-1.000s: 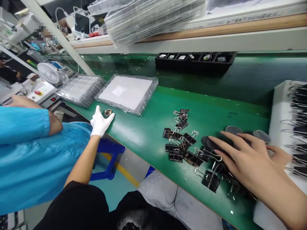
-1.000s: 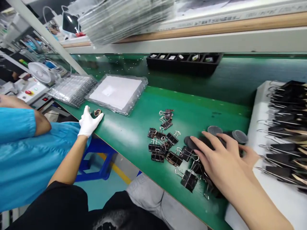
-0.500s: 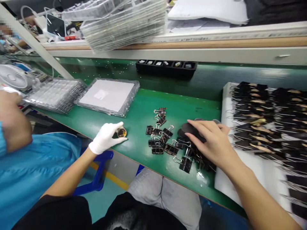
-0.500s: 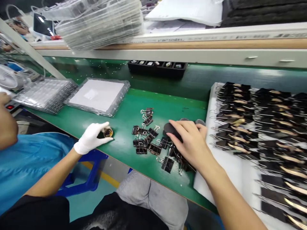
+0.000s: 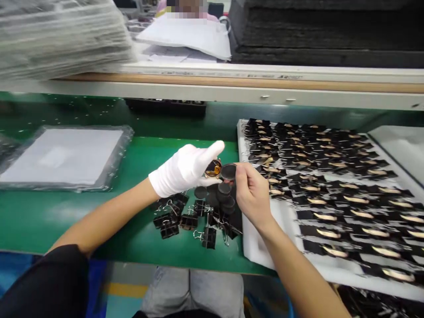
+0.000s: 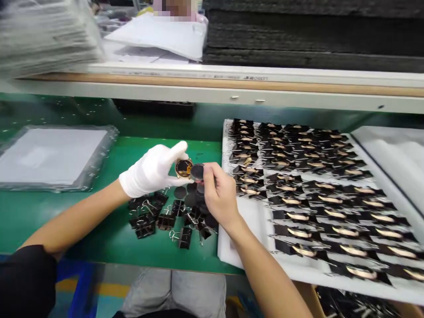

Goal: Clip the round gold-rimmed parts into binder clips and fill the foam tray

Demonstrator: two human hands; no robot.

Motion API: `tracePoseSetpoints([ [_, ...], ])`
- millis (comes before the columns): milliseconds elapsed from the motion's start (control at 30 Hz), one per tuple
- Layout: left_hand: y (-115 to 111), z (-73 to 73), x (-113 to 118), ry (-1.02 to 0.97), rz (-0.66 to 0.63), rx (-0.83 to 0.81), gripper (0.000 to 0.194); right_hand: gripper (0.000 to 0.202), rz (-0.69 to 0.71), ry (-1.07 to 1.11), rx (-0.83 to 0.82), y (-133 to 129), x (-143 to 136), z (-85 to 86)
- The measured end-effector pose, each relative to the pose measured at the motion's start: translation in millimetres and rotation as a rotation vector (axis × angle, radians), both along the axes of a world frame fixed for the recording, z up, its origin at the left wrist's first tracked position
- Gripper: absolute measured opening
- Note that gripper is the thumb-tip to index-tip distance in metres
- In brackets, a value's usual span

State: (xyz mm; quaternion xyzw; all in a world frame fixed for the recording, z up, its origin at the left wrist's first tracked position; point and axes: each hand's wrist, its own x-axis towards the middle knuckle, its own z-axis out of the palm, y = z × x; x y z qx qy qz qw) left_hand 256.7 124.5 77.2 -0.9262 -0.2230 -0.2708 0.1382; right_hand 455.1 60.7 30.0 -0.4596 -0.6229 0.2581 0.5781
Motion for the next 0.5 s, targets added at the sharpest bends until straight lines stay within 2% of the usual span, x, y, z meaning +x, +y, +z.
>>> tracePoseSetpoints([
  [100, 8, -4.2, 14, -0.041, -0.084, 0.044, 0.076, 0.025, -0.046, 0.034, -0.047, 5, 3, -3.6],
  [200, 3, -7.8, 19, -0.016, -0.087, 0.023, 0.068, 0.024, -0.090, -0.134, -0.004, 6, 4, -6.3],
  [300, -4, -9.6, 20, 0.021, -0.074, -0.057, 0.062, 0.030, -0.049, -0.260, -0.008, 5, 4, -5.8],
  [367, -8, -9.7, 18, 0.011, -0.055, -0.153, 0.069, 0.035, -0.040, -0.228, -0.051, 5, 4, -5.3],
  [433, -11, -9.0, 15, -0.075, -0.008, -0.316, 0.072, 0.035, -0.073, -0.181, -0.067, 5, 4, -5.4],
  [500, -12, -7.8, 12, -0.173, 0.061, -0.557, 0.054, 0.036, -0.090, -0.160, -0.075, 5, 5, -5.7],
])
